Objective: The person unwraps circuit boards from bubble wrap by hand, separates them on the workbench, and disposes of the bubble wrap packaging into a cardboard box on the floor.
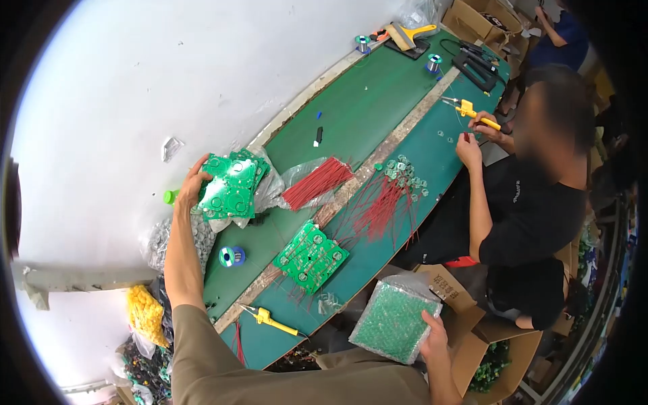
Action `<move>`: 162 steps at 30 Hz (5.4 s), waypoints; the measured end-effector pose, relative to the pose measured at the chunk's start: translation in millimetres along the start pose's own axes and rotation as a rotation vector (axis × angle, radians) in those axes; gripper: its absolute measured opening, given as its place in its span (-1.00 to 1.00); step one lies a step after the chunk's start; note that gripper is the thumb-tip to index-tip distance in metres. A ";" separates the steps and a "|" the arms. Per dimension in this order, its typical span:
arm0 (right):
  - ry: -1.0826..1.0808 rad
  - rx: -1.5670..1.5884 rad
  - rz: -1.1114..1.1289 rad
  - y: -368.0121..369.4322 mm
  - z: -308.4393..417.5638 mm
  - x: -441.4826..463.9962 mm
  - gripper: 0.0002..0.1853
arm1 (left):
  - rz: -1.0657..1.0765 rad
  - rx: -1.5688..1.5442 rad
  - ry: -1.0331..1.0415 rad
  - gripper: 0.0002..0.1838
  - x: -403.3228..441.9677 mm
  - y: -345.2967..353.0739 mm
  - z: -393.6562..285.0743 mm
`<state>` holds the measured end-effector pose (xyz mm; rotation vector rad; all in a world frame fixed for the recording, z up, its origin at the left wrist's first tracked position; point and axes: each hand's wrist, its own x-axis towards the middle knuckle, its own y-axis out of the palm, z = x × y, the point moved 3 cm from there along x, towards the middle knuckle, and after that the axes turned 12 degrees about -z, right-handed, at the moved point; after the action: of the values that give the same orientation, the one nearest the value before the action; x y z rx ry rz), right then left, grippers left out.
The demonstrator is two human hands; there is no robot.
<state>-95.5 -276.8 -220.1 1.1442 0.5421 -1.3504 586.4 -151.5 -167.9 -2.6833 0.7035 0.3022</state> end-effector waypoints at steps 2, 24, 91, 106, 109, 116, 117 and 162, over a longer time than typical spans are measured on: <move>0.018 -0.005 0.003 4.3 1.2 0.6 -0.56 | -0.016 0.080 0.037 -0.26 14.6 3.3 3.0; 0.072 -0.039 0.056 4.3 -5.6 9.5 -0.55 | -0.325 0.603 0.297 -0.36 50.5 10.6 30.5; -0.012 0.078 0.222 14.0 5.2 -25.1 -0.62 | -0.415 0.984 0.603 -0.28 -18.1 1.1 51.3; -0.205 0.197 0.377 15.3 -33.3 -101.0 -0.43 | 0.541 -0.267 -0.189 -0.48 -456.4 218.8 62.9; -0.037 0.260 0.351 18.4 -36.4 -118.6 -0.46 | 0.465 -0.091 0.074 -0.47 -465.1 199.2 69.3; 0.043 0.226 0.411 -13.6 -81.8 -84.2 -0.62 | 0.135 0.161 0.563 -0.35 -488.7 171.2 44.2; -0.054 0.193 0.282 -19.5 -84.4 -84.0 -0.74 | 0.129 0.171 0.588 -0.32 -491.5 169.6 42.9; 0.091 0.200 0.604 14.3 -67.1 -128.2 -0.43 | 0.568 -0.187 0.047 -0.74 -466.3 155.3 41.9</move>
<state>-89.5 -160.8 -132.6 1.3962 0.1010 -0.8413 104.5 -60.3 -114.9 -2.6094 1.5161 0.4635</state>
